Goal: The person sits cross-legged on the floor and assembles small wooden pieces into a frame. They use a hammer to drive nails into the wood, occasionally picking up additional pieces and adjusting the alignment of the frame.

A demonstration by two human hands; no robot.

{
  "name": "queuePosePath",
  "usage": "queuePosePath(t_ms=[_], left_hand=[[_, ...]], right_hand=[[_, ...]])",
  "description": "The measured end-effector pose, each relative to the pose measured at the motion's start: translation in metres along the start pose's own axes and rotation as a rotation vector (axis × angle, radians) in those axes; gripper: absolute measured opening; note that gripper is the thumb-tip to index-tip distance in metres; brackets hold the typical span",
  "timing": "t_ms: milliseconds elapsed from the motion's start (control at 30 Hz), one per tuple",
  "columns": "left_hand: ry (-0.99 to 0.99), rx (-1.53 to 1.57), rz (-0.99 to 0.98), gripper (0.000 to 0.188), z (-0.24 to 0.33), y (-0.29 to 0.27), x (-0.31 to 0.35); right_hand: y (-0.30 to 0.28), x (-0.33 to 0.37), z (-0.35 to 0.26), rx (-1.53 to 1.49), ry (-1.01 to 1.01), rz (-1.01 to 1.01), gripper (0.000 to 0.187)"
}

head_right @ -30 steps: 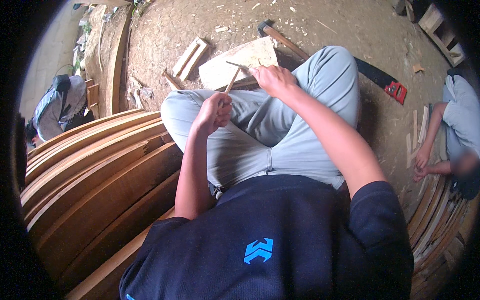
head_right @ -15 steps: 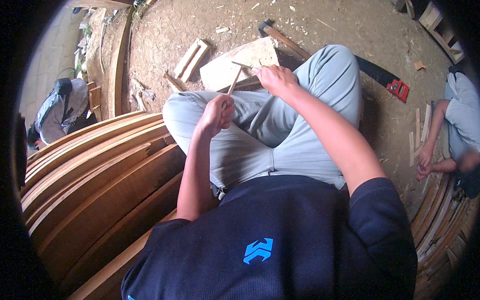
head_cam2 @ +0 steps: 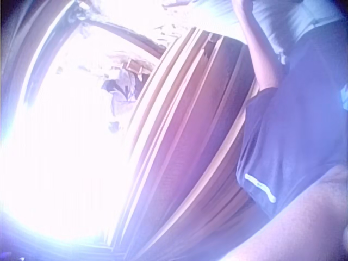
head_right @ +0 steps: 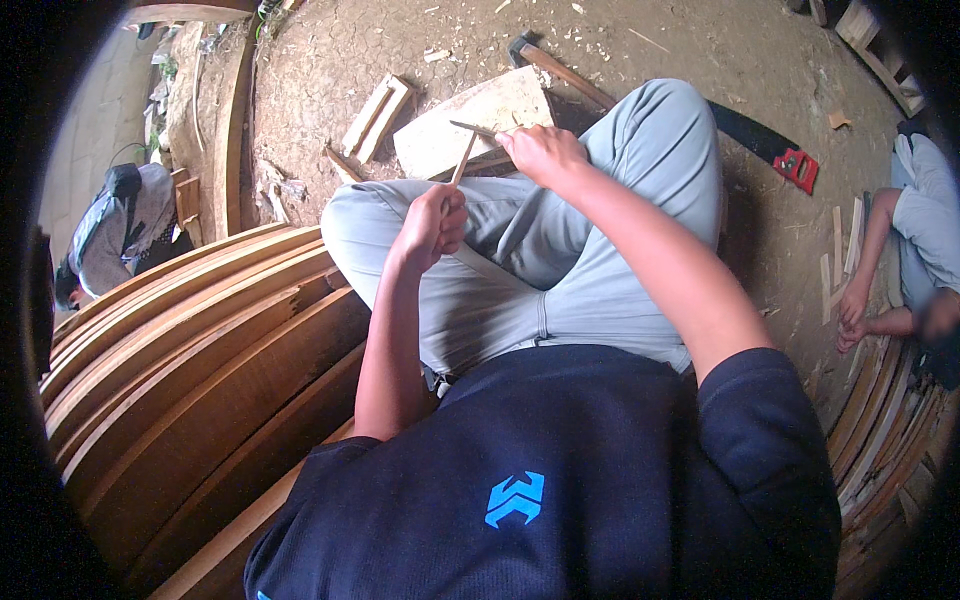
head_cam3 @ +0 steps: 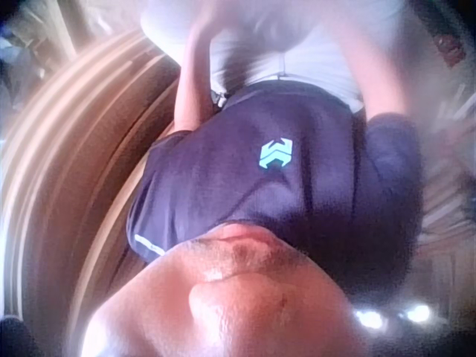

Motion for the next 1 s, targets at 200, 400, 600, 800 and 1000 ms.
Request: queuePosePath(t_ms=[200,400,600,800,1000], left_hand=[[-0.012,0.022,-0.025,0.024,0.005,-0.001,0.002],[0.0,0.044,-0.04,0.022,0.005,-0.005,0.004],[-0.014,0.053,-0.055,0.02,0.006,-0.005,0.005],[0.027,0.045,-0.05,0.022,0.0,-0.01,0.004],[0.336,-0.16,0.161,0.027,0.004,-0.017,0.009]], right_hand=[[0.002,0.001,0.003,-0.032,0.068,0.033,0.051],[-0.005,0.007,-0.006,-0.053,0.027,0.03,0.054],[0.004,-0.001,0.006,0.001,0.071,0.027,0.052],[0.003,0.001,0.001,-0.088,0.07,0.107,0.053],[-0.022,-0.014,0.0,-0.085,0.149,0.275,0.04]])
Point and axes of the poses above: each hand's wrist, its own x-axis away from the middle knuckle, its own y-axis out of the palm, z = x × y, the point moved 2 cm from there along -x, towards the middle knuckle, and after that the axes turned 11 degrees about -x, right-handed, at the moved point
